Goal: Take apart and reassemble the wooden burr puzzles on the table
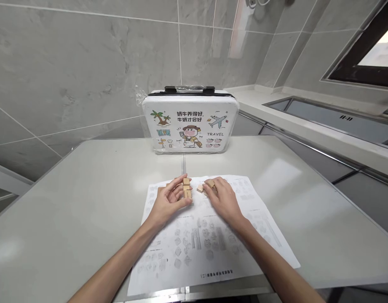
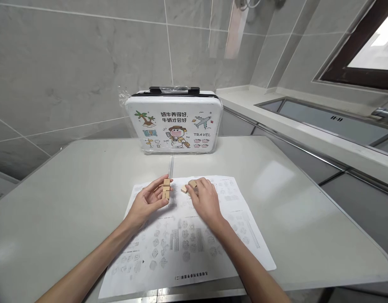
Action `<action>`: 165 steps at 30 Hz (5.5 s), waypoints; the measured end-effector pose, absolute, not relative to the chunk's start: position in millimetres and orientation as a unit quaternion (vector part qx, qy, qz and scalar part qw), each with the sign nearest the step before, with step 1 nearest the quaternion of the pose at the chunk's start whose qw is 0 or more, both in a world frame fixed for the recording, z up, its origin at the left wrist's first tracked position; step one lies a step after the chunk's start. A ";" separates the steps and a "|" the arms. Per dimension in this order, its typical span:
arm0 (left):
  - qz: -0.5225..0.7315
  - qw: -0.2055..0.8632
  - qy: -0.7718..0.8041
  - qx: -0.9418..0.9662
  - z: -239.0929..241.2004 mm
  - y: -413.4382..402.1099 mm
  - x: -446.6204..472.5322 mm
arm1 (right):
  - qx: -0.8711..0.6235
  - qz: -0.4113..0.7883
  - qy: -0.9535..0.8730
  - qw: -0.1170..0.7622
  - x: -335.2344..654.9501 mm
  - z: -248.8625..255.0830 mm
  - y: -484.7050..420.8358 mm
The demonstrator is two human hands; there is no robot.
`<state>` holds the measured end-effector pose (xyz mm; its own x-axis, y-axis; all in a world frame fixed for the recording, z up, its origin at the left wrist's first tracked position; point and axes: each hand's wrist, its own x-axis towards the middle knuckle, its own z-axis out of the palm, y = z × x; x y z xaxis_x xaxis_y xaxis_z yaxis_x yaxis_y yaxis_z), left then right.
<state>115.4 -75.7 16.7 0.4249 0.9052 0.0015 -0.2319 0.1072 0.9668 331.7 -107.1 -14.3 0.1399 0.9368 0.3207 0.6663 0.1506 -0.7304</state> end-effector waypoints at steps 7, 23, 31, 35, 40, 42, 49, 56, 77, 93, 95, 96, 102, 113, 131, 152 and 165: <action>0.424 0.653 0.328 0.535 7.0 -76.1 117.7 | -0.477 0.519 -0.439 0.557 337.0 3.3 -104.0; 0.412 0.609 0.325 0.595 -0.4 -77.0 117.0 | -0.340 0.689 -0.447 0.458 335.3 14.0 -110.1; 0.406 0.543 0.332 0.655 7.6 -85.5 118.4 | -0.328 0.668 -0.510 0.431 330.9 0.6 -110.0; 0.381 0.533 0.337 0.676 8.1 -88.6 118.1 | -0.354 0.662 -0.513 0.418 329.1 0.9 -111.8; 0.346 0.542 0.333 0.690 10.4 -92.7 118.0 | -0.366 0.673 -0.497 0.409 326.9 0.1 -113.7; 0.347 0.528 0.326 0.704 12.7 -94.1 118.5 | -0.364 0.678 -0.492 0.408 326.4 -1.9 -113.8; 0.356 0.462 0.389 0.713 18.1 -94.4 121.1 | -0.358 0.662 -0.508 0.420 324.3 -2.8 -113.8; 0.368 0.468 0.442 0.671 20.0 -93.0 121.5 | -0.438 0.544 -0.554 0.453 319.2 -3.4 -116.6; 0.333 0.535 0.354 0.691 18.8 -96.1 118.6 | -0.495 0.491 -0.564 0.443 319.1 -3.4 -117.9; 0.399 0.587 0.408 0.574 14.0 -87.6 123.0 | -0.590 0.367 -0.498 0.519 325.3 -0.7 -113.9; 0.422 0.594 0.412 0.547 15.3 -85.5 123.9 | -0.625 0.280 -0.520 0.510 325.7 -2.0 -113.3; 0.431 0.593 0.416 0.538 16.0 -84.7 124.1 | -0.636 0.247 -0.534 0.499 325.7 -3.6 -112.8; 0.459 0.584 0.427 0.515 18.6 -83.4 123.9 | -0.643 0.119 -0.625 0.426 327.0 -23.3 -107.6; 0.441 0.561 0.428 0.555 15.1 -87.2 124.2 | -0.606 0.191 -0.646 0.424 327.2 -26.9 -108.0; 0.406 0.304 0.470 0.722 2.1 -91.6 118.3 | -0.516 0.434 -0.603 0.428 321.2 -6.4 -116.6; 0.325 0.272 0.406 0.810 3.0 -93.2 114.4 | -0.539 0.319 -0.646 0.436 316.1 -14.4 -123.7; 0.317 0.245 0.399 0.825 6.2 -91.6 114.0 | -0.530 0.303 -0.662 0.434 313.2 -12.8 -127.8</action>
